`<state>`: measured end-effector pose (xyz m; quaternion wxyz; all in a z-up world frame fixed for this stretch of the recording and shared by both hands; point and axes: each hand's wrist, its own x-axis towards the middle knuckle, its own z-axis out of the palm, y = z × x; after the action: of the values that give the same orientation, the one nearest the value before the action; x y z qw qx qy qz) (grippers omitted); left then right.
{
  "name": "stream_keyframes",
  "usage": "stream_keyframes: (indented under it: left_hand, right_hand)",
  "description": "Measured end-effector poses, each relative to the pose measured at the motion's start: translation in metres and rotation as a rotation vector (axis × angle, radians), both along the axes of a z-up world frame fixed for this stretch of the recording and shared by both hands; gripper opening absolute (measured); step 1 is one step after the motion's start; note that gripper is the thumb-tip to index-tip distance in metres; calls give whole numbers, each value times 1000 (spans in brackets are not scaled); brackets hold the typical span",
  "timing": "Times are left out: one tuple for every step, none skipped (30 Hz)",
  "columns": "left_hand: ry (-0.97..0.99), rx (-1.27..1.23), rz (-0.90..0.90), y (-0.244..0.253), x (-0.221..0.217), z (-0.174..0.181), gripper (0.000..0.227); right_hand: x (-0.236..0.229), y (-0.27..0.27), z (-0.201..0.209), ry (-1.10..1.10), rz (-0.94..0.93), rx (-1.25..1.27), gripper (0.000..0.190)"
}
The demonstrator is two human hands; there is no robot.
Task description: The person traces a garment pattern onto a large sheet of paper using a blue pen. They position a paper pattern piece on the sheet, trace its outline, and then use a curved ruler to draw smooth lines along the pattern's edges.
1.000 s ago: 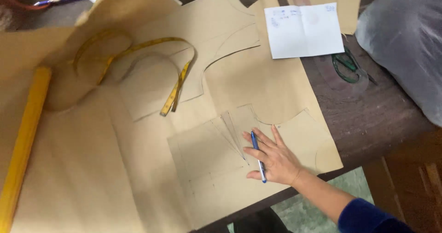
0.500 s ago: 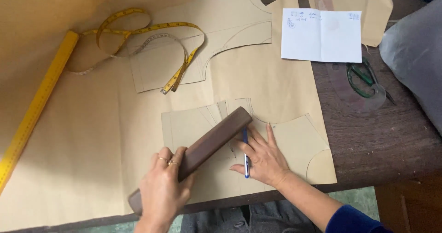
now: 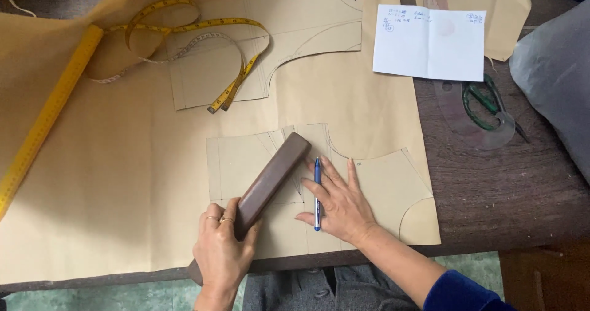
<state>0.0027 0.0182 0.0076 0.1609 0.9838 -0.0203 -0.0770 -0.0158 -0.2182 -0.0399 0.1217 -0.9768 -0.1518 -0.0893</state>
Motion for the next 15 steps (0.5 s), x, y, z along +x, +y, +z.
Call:
stream_keyframes:
  left_hand:
    - [1, 0, 3, 0, -2, -4, 57]
    - [-52, 12, -9, 0, -4, -8, 57]
    - [-104, 23, -21, 0, -6, -12, 57]
    - [-103, 23, -19, -5, -9, -12, 57]
    - [-282, 21, -135, -9, -14, -13, 57]
    - [-461, 19, -249, -13, -19, -13, 58]
    - [-460, 19, -246, -26, -20, -9, 58]
    - [-445, -129, -383, -38, -21, -5, 47]
    - [-428, -279, -519, -51, -21, -2, 38]
    - [-428, -280, -516, -57, -26, -11, 38]
    - [-378, -193, -553, -64, -29, -20, 41]
    - [-327, -107, -588, -71, -33, -29, 44]
    - [-325, -110, -587, -72, -38, -37, 44]
    - [-293, -72, -579, -72, -44, -45, 49]
    - [-263, -32, -571, -73, -48, -53, 53]
  right_hand:
    - [0, 0, 0, 1, 3, 0, 69]
    - [0, 0, -1, 15, 7, 9, 69]
    - [-1, -1, -2, 29, 9, 18, 68]
    - [0, -1, -2, 30, 11, 17, 68]
    - [-1, -1, -2, 11, 11, 18, 68]
    - [-1, -1, -2, -9, 11, 18, 68]
    - [-1, -1, -2, -8, 15, 18, 68]
    - [-1, -1, -3, 10, 15, 15, 65]
    - [-1, -2, -3, 27, 14, 10, 63]
    - [-2, -2, -4, 28, 17, 9, 63]
    - [-3, -3, -5, 50, 22, 0, 56]
    - [-3, -4, -6, 72, 28, -9, 61]
    - [-3, -3, -3, 75, 28, -12, 61]
    - [-3, -3, -1, 50, 27, 8, 56]
    - [-2, -2, 1, 23, 25, 29, 52]
